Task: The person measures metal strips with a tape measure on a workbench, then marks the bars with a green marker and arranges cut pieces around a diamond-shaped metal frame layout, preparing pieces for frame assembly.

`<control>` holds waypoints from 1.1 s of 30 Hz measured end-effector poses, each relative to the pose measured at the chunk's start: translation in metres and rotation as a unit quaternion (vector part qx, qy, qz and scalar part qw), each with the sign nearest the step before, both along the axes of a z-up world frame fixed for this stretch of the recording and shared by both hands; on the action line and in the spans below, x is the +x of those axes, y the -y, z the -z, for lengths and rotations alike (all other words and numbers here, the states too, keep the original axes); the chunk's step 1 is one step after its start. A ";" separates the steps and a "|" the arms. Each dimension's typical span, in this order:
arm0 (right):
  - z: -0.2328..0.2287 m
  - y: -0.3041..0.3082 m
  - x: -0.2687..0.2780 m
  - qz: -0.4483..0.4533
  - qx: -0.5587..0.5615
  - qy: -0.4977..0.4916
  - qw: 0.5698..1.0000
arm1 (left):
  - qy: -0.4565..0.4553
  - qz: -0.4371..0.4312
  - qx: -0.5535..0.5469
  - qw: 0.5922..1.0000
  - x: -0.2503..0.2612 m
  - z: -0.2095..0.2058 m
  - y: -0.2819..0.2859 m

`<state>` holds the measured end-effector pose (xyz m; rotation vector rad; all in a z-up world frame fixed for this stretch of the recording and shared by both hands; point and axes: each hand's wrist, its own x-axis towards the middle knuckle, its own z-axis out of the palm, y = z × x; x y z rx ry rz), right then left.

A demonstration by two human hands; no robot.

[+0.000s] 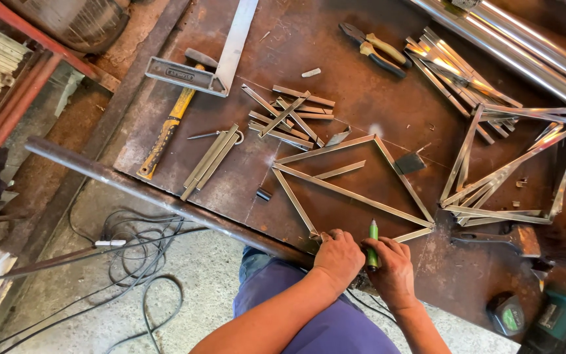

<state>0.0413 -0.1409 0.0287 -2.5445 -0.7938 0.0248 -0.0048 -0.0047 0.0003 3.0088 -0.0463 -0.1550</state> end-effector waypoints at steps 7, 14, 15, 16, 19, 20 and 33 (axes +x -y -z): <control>-0.010 -0.007 0.001 -0.018 0.008 0.006 1.000 | -0.008 0.006 -0.012 1.000 0.001 0.006 0.003; -0.014 -0.010 0.003 -0.046 0.003 0.023 0.999 | 0.012 0.029 -0.002 0.999 0.001 0.018 0.006; -0.015 -0.010 0.003 -0.049 0.002 0.024 0.998 | 0.013 0.030 -0.003 0.999 0.001 0.020 0.007; -0.014 -0.009 0.003 -0.048 0.001 0.025 0.999 | 0.013 0.031 -0.004 0.999 0.001 0.021 0.007; -0.012 -0.009 0.003 -0.055 0.001 0.037 0.998 | 0.020 0.038 0.003 0.999 0.002 0.022 0.005; -0.012 -0.010 0.003 -0.058 -0.002 0.043 0.997 | 0.012 0.043 -0.005 0.999 0.002 0.022 0.005; -0.022 -0.010 0.006 -0.060 0.003 0.042 0.997 | 0.019 0.054 -0.008 0.998 0.003 0.019 -0.001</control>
